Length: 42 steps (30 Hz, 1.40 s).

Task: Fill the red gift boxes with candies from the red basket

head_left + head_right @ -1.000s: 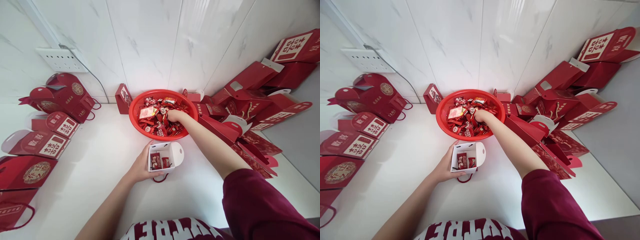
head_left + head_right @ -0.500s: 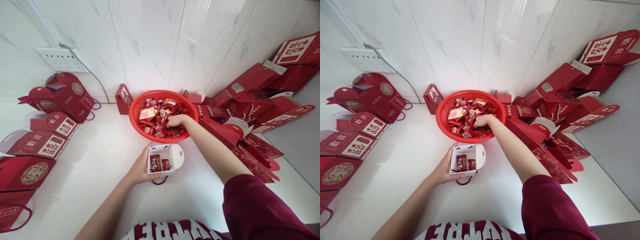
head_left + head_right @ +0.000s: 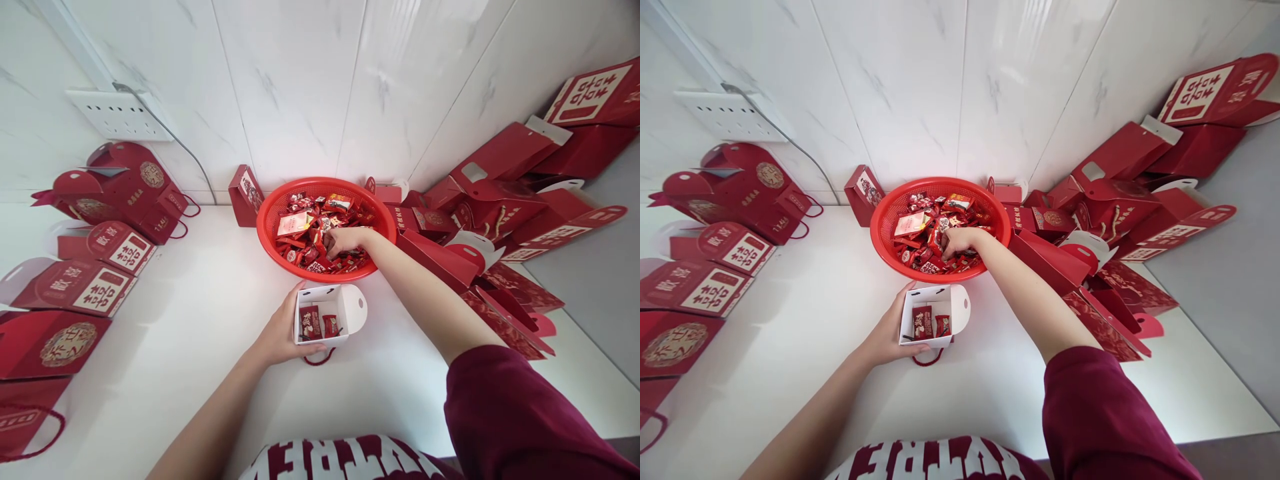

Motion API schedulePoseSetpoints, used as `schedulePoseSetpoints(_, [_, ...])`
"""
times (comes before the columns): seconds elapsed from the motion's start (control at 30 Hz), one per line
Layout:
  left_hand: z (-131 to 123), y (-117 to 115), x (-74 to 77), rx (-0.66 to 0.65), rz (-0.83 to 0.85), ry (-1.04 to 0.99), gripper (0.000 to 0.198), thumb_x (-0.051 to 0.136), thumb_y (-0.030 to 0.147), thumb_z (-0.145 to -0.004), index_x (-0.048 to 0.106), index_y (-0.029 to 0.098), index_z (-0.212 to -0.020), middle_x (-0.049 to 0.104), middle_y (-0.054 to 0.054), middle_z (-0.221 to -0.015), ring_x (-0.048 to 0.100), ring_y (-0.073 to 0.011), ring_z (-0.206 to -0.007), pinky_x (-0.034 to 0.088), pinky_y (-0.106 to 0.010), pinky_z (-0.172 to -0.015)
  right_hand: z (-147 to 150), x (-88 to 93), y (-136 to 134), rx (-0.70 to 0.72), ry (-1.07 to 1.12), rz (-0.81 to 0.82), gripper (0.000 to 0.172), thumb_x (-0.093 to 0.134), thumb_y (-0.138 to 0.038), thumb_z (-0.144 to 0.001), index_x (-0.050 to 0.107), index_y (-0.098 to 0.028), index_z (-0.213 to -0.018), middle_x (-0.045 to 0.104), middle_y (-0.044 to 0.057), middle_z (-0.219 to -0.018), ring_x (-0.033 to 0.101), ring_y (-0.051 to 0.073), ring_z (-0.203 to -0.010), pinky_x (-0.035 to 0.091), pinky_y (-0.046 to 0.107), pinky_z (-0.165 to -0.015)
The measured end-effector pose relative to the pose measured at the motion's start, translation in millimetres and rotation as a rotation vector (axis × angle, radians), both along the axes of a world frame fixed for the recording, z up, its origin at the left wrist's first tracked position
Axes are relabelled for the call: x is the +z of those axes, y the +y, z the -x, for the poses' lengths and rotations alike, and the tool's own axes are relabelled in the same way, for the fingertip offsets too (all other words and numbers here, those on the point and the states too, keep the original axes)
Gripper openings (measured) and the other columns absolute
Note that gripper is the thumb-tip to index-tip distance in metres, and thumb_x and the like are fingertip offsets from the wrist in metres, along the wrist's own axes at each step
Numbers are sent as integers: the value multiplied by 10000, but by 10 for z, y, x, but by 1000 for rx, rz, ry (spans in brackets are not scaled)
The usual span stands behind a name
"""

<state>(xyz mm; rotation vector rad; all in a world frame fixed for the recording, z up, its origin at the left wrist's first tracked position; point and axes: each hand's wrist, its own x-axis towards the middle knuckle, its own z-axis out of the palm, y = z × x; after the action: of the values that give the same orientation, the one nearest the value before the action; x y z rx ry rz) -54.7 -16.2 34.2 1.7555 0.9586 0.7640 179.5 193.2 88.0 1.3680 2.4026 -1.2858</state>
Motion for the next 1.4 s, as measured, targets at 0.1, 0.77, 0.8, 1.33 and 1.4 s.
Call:
schedulePoseSetpoints(0.1, [-5, -3, 8, -2, 5, 1, 1219, 884, 430, -633, 115, 284, -1568, 294, -156, -1582, 357, -402, -1427, 366, -560, -1147, 7, 7, -15, -25, 42, 25, 292, 870, -268, -587, 676, -145, -767, 718, 14, -709, 653, 171, -682, 472, 235, -614])
schedulePoseSetpoints(0.77, [3, 1, -1, 3, -1, 15, 1212, 885, 436, -625, 124, 306, -1560, 308, -137, -1575, 363, -391, -1423, 360, -559, -1150, -7, 130, -88, -224, 699, 108, 256, 743, -205, -705, 560, -170, -881, 624, -39, -681, 576, 90, -580, 453, 200, -575])
schedulePoseSetpoints(0.8, [3, 1, 1, 4, -4, 14, 1216, 885, 436, -625, 122, 302, -1563, 310, -140, -1573, 363, -393, -1422, 358, -560, -1151, -8, 134, -90, -225, 717, 108, 244, 740, -207, -710, 565, -169, -876, 620, -39, -672, 579, 92, -576, 457, 203, -575])
schedulePoseSetpoints(1.33, [-5, -9, 33, 11, 13, 35, 1237, 885, 440, -627, 96, 292, -1569, 350, -148, -1552, 407, -392, -1391, 396, -538, -1122, -5, 319, -243, -312, 943, -84, 229, 741, -295, -757, 558, -190, -845, 595, -41, -679, 564, 98, -585, 464, 229, -623])
schedulePoseSetpoints(1.4, [-6, -11, 31, 18, 16, 40, 1242, 889, 441, -620, 101, 292, -1568, 346, -145, -1556, 411, -393, -1388, 396, -540, -1121, -22, 457, -433, -268, 1024, -120, 207, 726, -312, -792, 577, -190, -870, 588, -37, -713, 553, 93, -601, 464, 227, -623])
